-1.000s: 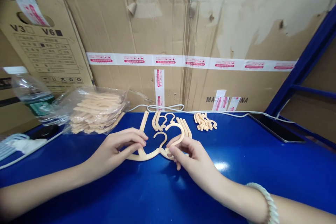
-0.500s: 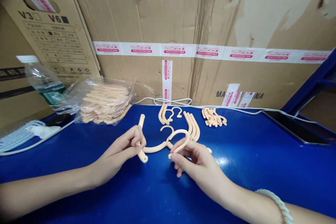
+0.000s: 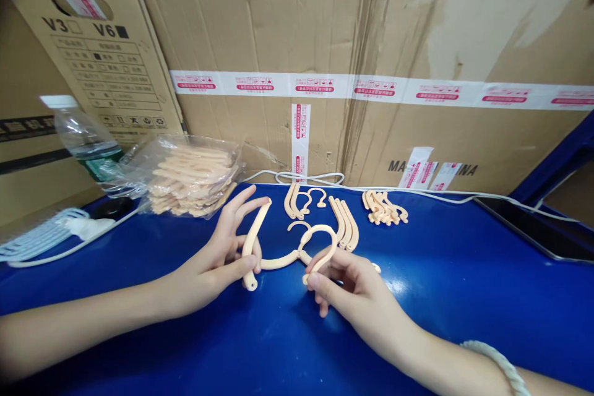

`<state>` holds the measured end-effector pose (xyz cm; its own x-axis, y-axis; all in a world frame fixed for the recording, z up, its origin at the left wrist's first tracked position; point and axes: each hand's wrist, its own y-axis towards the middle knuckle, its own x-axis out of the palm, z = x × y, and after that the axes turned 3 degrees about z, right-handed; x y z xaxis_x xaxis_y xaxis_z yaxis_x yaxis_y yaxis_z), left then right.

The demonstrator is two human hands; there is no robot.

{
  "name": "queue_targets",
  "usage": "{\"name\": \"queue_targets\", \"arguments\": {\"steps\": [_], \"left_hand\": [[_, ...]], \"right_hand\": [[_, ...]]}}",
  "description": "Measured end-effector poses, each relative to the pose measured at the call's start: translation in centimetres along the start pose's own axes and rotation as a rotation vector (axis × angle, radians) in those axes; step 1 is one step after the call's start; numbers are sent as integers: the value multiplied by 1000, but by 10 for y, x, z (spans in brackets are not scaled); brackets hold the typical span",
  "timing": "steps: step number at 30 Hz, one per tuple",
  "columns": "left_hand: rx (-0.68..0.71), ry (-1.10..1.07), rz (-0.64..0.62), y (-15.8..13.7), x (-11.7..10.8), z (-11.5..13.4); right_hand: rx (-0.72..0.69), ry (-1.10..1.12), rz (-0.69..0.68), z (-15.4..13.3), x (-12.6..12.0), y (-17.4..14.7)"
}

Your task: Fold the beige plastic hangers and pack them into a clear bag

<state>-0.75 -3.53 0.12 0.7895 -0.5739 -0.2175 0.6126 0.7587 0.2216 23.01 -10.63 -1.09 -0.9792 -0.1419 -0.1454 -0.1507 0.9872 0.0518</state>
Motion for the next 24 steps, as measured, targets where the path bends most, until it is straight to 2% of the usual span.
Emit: {"name": "queue_targets", "arguments": {"steps": [3, 5, 9, 13, 20, 24], "left_hand": [[1, -21, -23, 1, -1, 3], [-20, -115, -9, 4, 1, 4], [-80, -308, 100, 5, 7, 2], [-129, -245, 159, -4, 17, -1], [-128, -219, 74, -16, 30, 1], [-111, -155, 85, -17, 34, 4]], "right_hand": [[-1, -1, -3, 1, 0, 0], [-2, -4, -6, 2, -1, 0], [-7, 21, 1, 2, -1, 0], [-9, 80, -15, 1, -2, 0], [32, 216, -107, -5, 2, -4], [101, 286, -165, -5, 5, -5]]}}
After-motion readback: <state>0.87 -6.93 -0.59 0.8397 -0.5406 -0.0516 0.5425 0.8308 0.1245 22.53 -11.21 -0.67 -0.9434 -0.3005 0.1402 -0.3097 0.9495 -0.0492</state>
